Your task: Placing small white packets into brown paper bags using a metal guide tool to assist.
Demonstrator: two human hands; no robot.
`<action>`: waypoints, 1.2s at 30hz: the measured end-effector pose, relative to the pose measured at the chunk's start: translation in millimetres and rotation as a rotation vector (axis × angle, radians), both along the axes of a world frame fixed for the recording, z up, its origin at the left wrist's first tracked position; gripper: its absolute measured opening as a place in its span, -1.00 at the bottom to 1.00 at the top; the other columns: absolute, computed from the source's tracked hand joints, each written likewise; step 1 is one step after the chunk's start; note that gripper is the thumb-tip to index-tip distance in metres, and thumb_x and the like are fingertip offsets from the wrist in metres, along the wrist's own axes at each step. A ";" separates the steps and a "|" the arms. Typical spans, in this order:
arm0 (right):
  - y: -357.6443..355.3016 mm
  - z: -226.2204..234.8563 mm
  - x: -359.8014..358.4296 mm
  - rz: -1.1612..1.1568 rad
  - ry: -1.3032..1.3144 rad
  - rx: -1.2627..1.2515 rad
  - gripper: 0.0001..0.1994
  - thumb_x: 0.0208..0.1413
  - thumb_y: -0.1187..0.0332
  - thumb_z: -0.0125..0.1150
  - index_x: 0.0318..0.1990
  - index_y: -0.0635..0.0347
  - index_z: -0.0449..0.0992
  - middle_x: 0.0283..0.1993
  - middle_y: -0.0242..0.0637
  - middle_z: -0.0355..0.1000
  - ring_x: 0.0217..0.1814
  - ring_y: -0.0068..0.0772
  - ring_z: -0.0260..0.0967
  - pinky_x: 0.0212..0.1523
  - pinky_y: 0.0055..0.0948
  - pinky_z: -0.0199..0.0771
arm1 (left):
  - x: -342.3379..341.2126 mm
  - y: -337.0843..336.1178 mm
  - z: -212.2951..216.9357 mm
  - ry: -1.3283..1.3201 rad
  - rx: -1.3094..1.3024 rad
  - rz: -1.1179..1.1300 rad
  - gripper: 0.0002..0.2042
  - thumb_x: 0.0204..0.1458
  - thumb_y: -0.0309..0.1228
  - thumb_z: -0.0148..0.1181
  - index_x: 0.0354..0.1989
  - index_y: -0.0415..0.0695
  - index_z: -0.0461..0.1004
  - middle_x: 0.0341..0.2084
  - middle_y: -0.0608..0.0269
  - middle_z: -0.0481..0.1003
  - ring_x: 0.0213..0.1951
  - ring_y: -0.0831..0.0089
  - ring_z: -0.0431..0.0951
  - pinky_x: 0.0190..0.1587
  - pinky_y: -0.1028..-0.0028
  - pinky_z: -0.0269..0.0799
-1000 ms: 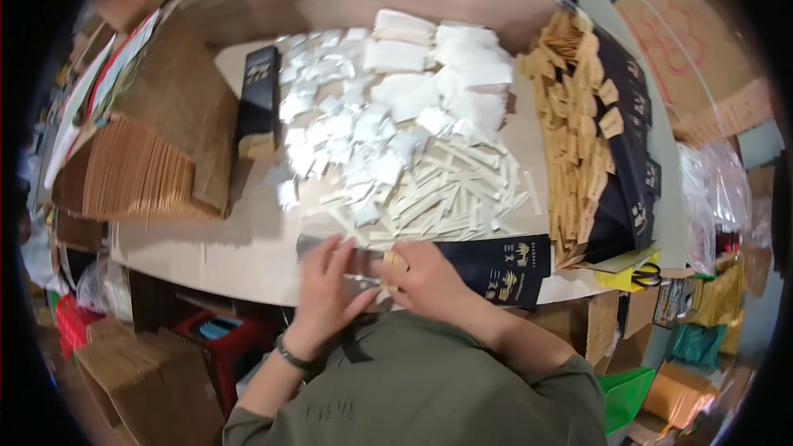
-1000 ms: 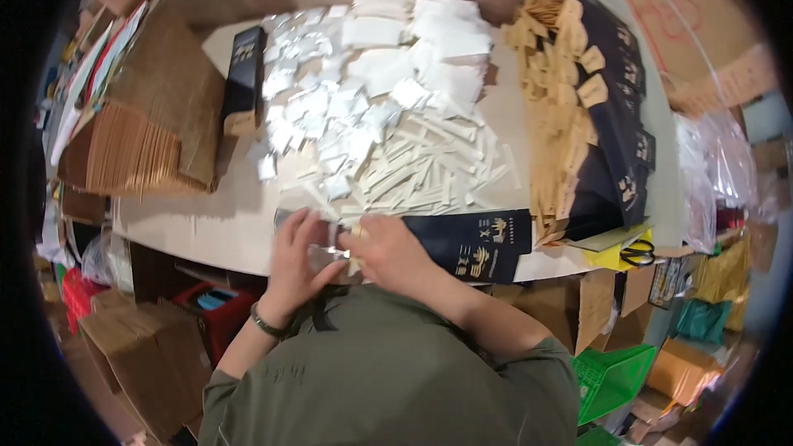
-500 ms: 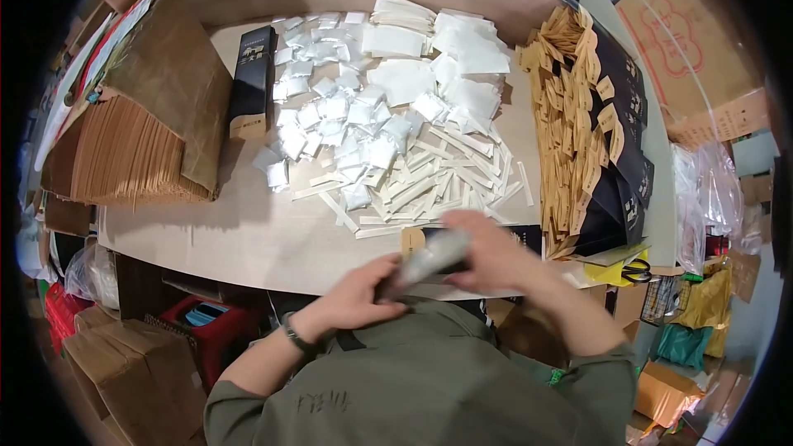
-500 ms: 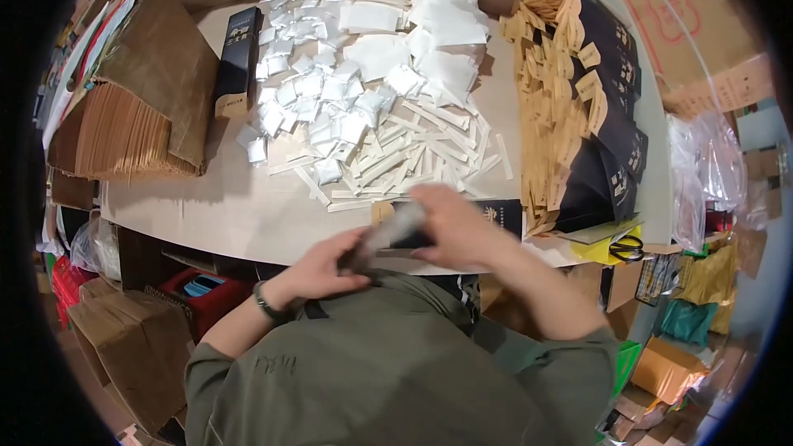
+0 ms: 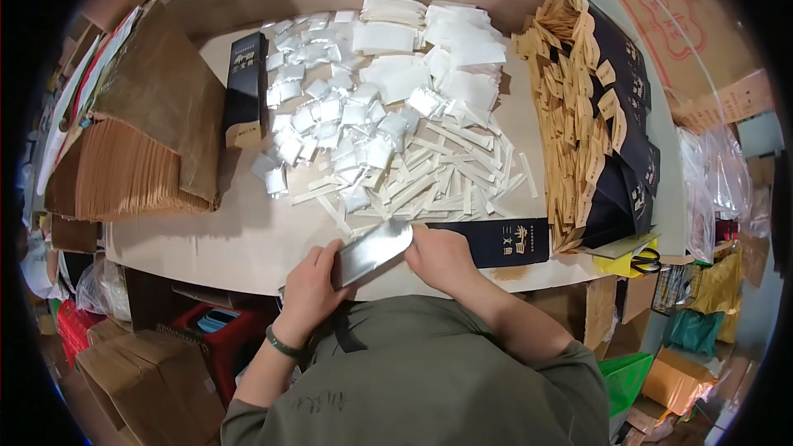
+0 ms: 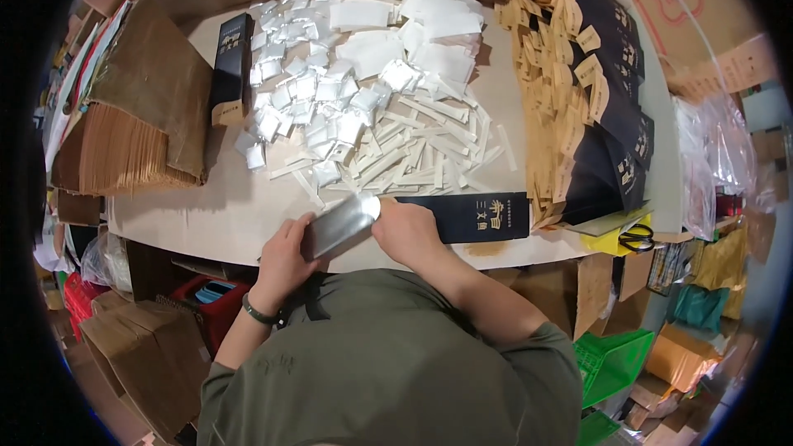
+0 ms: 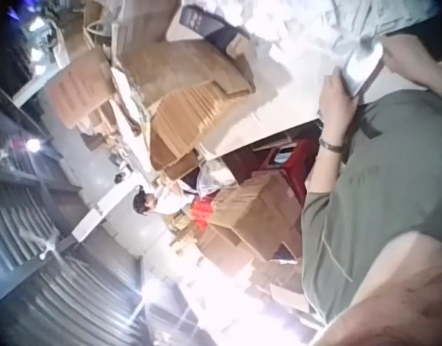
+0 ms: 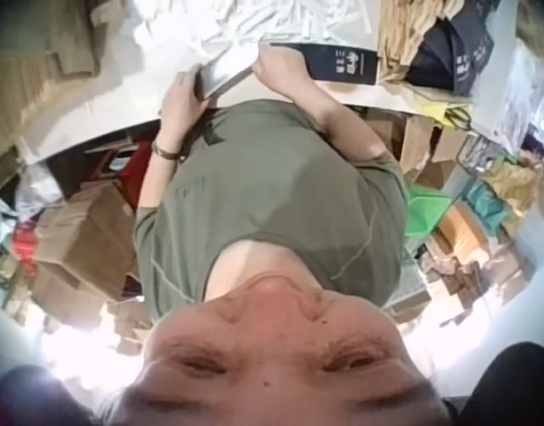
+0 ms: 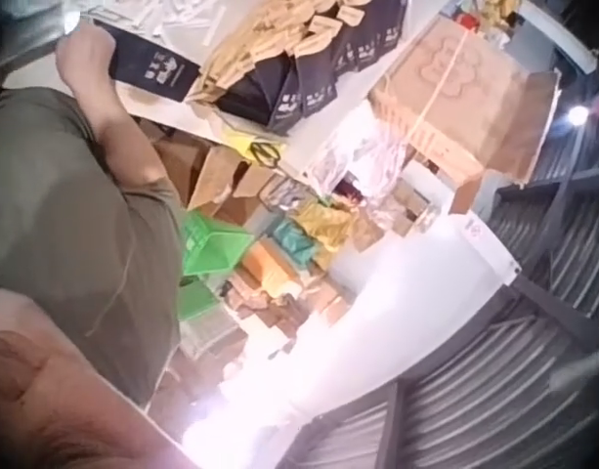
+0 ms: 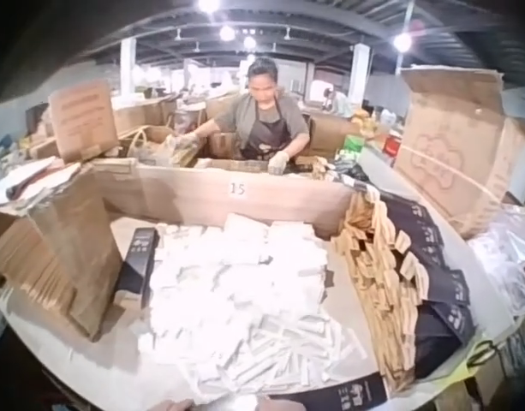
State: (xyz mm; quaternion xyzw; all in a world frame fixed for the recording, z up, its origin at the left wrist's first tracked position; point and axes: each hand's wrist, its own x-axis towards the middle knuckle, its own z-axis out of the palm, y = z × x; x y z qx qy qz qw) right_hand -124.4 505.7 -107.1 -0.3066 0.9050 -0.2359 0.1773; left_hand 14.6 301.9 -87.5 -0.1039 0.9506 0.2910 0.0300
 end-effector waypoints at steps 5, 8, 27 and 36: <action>-18.8 -0.4 13.7 0.057 -0.086 -0.062 -0.81 -0.03 0.23 0.18 -0.48 0.14 0.54 -0.53 -0.09 0.49 -0.41 0.05 0.50 -0.34 -0.08 0.49 | -9.0 -13.4 10.0 -0.076 -0.016 -0.260 -0.26 -0.25 -0.20 0.51 0.18 -0.10 0.35 -0.29 0.08 0.45 -0.22 0.09 0.52 -0.20 0.23 0.48; -41.1 20.7 -4.5 0.203 -0.123 -0.166 -0.81 0.01 0.25 0.17 -0.45 0.17 0.53 -0.48 -0.06 0.49 -0.36 0.07 0.50 -0.26 -0.06 0.50 | -27.5 -17.5 11.3 -0.063 0.056 -0.342 -0.19 -0.25 -0.09 0.51 0.24 -0.08 0.33 -0.15 0.04 0.45 -0.10 0.01 0.50 -0.07 0.20 0.46; -13.4 -16.3 -223.6 -0.237 0.618 -0.113 -0.63 0.21 0.29 0.14 0.15 0.15 0.47 0.21 0.05 0.31 0.31 0.14 0.18 0.30 -0.05 0.21 | -121.8 -74.7 -28.9 0.250 -0.273 -0.166 -0.04 -0.14 0.26 0.22 0.38 -0.13 0.18 0.42 -0.14 0.01 0.43 -0.19 -0.07 0.43 -0.12 -0.24; -19.1 -10.5 -148.9 -0.067 0.399 -0.079 -0.57 0.22 0.25 0.15 0.23 0.17 0.42 0.26 0.10 0.25 0.31 0.18 0.14 0.32 -0.06 0.17 | -119.2 -76.8 -26.2 0.215 -0.223 -0.131 -0.08 -0.12 0.20 0.28 0.40 -0.04 0.18 0.39 -0.10 0.08 0.43 -0.07 0.00 0.46 -0.02 -0.21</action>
